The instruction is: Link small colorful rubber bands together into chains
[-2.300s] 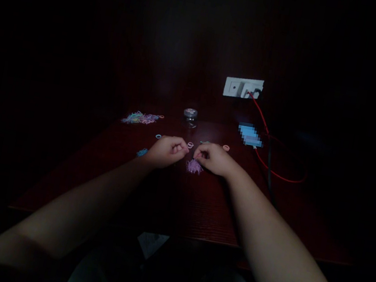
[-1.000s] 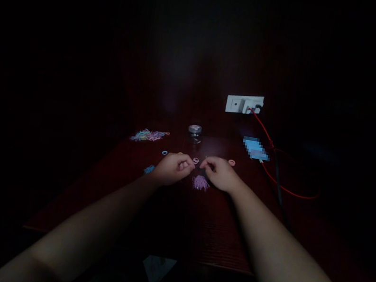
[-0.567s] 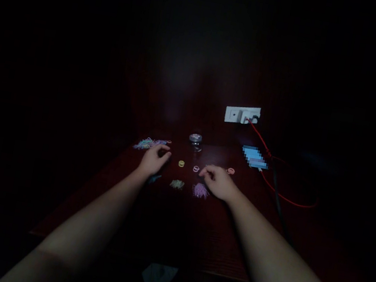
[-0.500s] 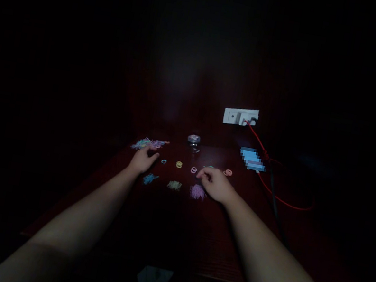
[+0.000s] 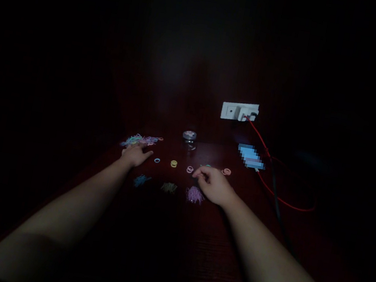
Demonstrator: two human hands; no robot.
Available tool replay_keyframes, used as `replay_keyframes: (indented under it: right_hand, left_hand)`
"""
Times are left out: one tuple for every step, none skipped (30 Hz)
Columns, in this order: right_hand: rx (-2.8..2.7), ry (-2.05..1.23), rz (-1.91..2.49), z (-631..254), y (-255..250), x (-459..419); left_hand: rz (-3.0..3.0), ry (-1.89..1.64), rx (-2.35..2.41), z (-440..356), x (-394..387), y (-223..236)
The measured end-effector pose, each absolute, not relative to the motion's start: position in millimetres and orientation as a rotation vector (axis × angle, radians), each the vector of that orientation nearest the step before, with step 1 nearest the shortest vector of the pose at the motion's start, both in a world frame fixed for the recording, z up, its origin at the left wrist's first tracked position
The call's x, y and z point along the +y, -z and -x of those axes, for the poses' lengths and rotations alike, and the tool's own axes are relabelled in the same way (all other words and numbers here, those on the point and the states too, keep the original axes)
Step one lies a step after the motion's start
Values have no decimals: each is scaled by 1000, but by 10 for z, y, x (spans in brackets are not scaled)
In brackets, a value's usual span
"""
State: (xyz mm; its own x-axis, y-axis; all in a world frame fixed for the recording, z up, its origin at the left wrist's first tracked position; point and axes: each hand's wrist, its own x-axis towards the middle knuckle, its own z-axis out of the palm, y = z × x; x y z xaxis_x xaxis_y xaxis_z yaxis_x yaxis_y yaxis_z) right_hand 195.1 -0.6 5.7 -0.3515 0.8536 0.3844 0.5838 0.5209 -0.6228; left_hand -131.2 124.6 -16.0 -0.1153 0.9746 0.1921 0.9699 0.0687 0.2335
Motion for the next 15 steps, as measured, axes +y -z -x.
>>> replay_keyframes:
  right_hand:
    - [-2073, -495, 1166, -1951, -59, -9]
    - [-2077, -489, 1166, -1952, -60, -10]
    - [-2082, -483, 1165, -1954, -60, -11]
    - [-2085, -479, 1164, -1957, -60, -12]
    - [-2087, -478, 1165, -1959, -61, -13]
    - [-2086, -476, 1170, -1962, -63, -14]
    - [-2081, -472, 1176, -1964, -67, -16]
    - [-2075, -469, 1183, -1965, -72, -19]
    - [-2069, -466, 1190, -1965, -78, -22]
    - [-2066, -462, 1196, -1964, -84, -25]
    - [-2065, -460, 1200, -1962, -89, -27]
    - [-2066, -459, 1201, -1960, -92, -29]
    - [-2068, -459, 1199, -1957, -94, -30]
    - [-2071, -457, 1196, -1954, -94, -31]
    - [-2071, -456, 1191, -1952, -93, -30]
  left_hand:
    - [-2085, -497, 2281, 1321, 1250, 166]
    - [-2085, -522, 2281, 1328, 1250, 170]
    - [-2082, -553, 2283, 1331, 1247, 172]
    - [-2076, -594, 2280, 1334, 1243, 172]
    - [-2068, -649, 2268, 1336, 1237, 171]
    - [-2055, -720, 2246, 1339, 1231, 168]
    - [-2037, -808, 2214, 1345, 1223, 166]
    - [-2015, -906, 2172, 1352, 1214, 164]
    - [-1987, -1007, 2122, 1360, 1202, 162]
    - [-1955, -1100, 2072, 1369, 1189, 162]
    - [-1925, -1174, 2029, 1377, 1175, 161]
    - [-1900, -1230, 1995, 1384, 1158, 161]
    - [-1886, -1267, 1972, 1388, 1140, 160]
    - [-1879, -1295, 1955, 1389, 1121, 158]
    - [-1875, -1321, 1943, 1386, 1100, 154]
